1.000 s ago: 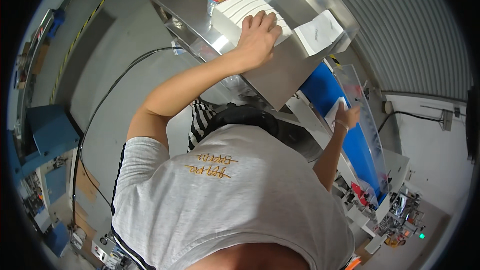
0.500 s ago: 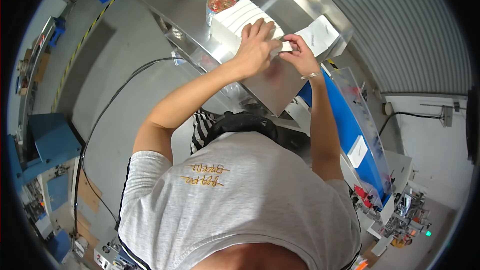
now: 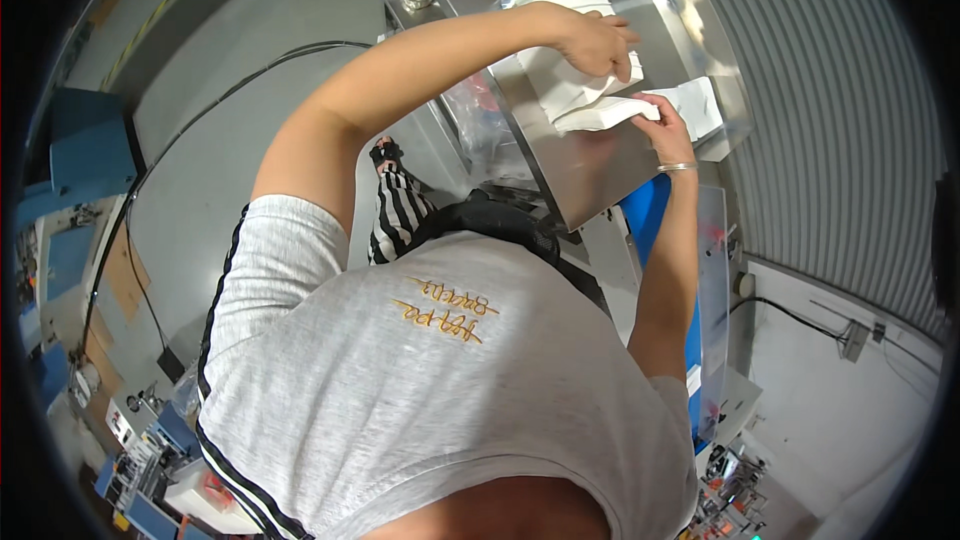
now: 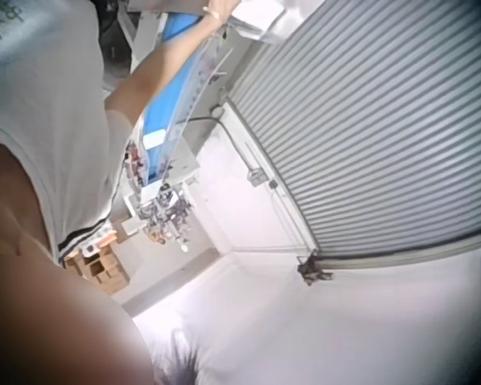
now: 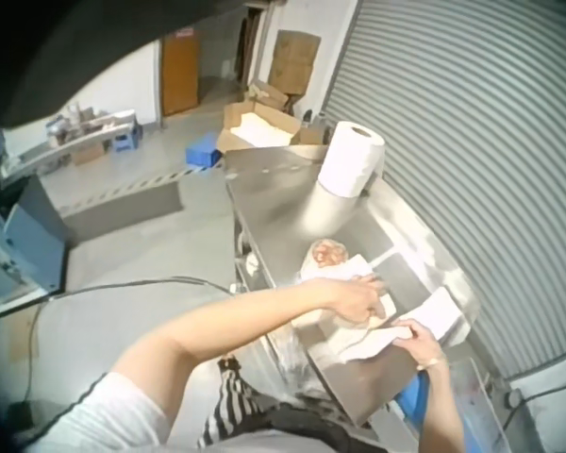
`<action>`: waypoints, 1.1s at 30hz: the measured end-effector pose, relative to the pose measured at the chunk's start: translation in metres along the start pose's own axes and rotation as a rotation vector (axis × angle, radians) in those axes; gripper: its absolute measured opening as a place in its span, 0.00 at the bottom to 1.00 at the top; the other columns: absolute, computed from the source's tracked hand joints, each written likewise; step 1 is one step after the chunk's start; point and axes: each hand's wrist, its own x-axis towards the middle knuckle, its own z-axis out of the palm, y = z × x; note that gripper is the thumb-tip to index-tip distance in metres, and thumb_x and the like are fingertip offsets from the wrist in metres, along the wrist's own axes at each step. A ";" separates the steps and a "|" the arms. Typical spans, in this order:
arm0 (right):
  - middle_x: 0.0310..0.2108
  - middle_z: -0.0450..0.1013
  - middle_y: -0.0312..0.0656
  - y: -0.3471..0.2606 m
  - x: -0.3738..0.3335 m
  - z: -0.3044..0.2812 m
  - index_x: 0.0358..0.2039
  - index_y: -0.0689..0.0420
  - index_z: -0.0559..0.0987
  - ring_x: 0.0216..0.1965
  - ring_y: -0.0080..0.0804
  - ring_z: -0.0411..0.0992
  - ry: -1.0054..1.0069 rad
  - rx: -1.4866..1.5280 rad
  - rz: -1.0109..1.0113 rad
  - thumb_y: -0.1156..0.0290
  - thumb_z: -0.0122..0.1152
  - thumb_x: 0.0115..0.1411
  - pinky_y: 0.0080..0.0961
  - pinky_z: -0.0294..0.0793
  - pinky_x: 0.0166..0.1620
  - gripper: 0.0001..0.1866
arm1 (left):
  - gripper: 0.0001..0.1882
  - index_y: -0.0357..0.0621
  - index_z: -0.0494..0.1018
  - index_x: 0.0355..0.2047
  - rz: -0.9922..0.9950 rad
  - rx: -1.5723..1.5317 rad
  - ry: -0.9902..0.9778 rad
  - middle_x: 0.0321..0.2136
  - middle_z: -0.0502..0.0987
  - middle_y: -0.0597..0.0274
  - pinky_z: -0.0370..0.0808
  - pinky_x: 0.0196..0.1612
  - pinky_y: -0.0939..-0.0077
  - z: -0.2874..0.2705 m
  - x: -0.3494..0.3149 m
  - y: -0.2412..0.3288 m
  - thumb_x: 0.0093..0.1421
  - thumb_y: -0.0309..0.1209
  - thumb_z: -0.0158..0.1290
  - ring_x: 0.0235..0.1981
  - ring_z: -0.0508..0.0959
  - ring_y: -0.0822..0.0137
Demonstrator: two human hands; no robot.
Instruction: Sorting and placing stacks of white paper sheets onto a conveyor belt in a paper mill.
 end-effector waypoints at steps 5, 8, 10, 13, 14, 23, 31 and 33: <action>0.46 0.72 0.35 -0.008 -0.007 0.004 0.44 0.59 0.73 0.45 0.20 0.69 -0.005 0.044 0.014 0.80 0.62 0.53 0.17 0.69 0.48 0.17 | 0.22 0.55 0.75 0.47 -0.007 -0.035 -0.007 0.64 0.52 0.48 0.49 0.64 0.53 0.000 0.001 0.000 0.54 0.28 0.40 0.66 0.45 0.46; 0.48 0.71 0.37 0.000 -0.022 0.004 0.44 0.58 0.71 0.47 0.21 0.68 -0.031 0.220 -0.048 0.79 0.61 0.54 0.19 0.68 0.50 0.16 | 0.18 0.58 0.78 0.41 -0.019 -0.042 0.074 0.63 0.54 0.48 0.52 0.62 0.50 0.009 0.001 0.005 0.53 0.35 0.44 0.65 0.49 0.47; 0.49 0.70 0.39 0.015 -0.034 -0.002 0.44 0.58 0.70 0.48 0.22 0.67 -0.020 0.309 -0.045 0.79 0.60 0.55 0.21 0.67 0.51 0.15 | 0.16 0.53 0.79 0.37 0.021 -0.013 0.118 0.61 0.57 0.46 0.54 0.60 0.49 0.014 -0.001 0.011 0.54 0.39 0.44 0.63 0.53 0.47; 0.52 0.68 0.43 0.051 -0.059 -0.008 0.51 0.59 0.67 0.50 0.28 0.67 0.106 0.575 -0.025 0.75 0.57 0.59 0.26 0.66 0.54 0.19 | 0.18 0.45 0.76 0.43 -0.087 -0.001 0.138 0.60 0.58 0.42 0.51 0.62 0.52 0.018 0.002 0.021 0.56 0.35 0.44 0.63 0.54 0.44; 0.52 0.68 0.42 0.045 -0.069 0.000 0.53 0.59 0.66 0.51 0.29 0.67 0.219 0.686 -0.024 0.73 0.55 0.60 0.27 0.66 0.54 0.20 | 0.18 0.45 0.76 0.43 -0.104 0.022 0.152 0.59 0.58 0.43 0.52 0.62 0.52 0.018 0.000 0.023 0.57 0.36 0.45 0.62 0.54 0.45; 0.39 0.75 0.47 0.125 -0.163 -0.023 0.43 0.64 0.75 0.39 0.33 0.73 0.804 0.067 0.406 0.52 0.59 0.56 0.28 0.71 0.42 0.26 | 0.21 0.46 0.76 0.42 -0.328 0.259 0.392 0.59 0.61 0.48 0.53 0.59 0.50 0.039 -0.007 0.050 0.51 0.43 0.56 0.61 0.56 0.46; 0.39 0.72 0.55 0.235 -0.260 -0.082 0.43 0.65 0.73 0.41 0.54 0.70 1.145 -0.632 0.723 0.48 0.61 0.50 0.43 0.69 0.45 0.32 | 0.29 0.49 0.66 0.51 -0.281 0.302 0.669 0.57 0.61 0.45 0.55 0.57 0.45 0.068 -0.011 0.054 0.46 0.24 0.54 0.58 0.59 0.45; 0.46 0.69 0.53 0.145 -0.237 -0.050 0.50 0.64 0.68 0.45 0.54 0.68 1.212 -0.993 1.092 0.47 0.63 0.48 0.45 0.69 0.46 0.37 | 0.30 0.41 0.65 0.50 -0.247 0.227 0.761 0.55 0.61 0.42 0.54 0.56 0.43 0.070 -0.019 0.052 0.43 0.23 0.54 0.57 0.59 0.41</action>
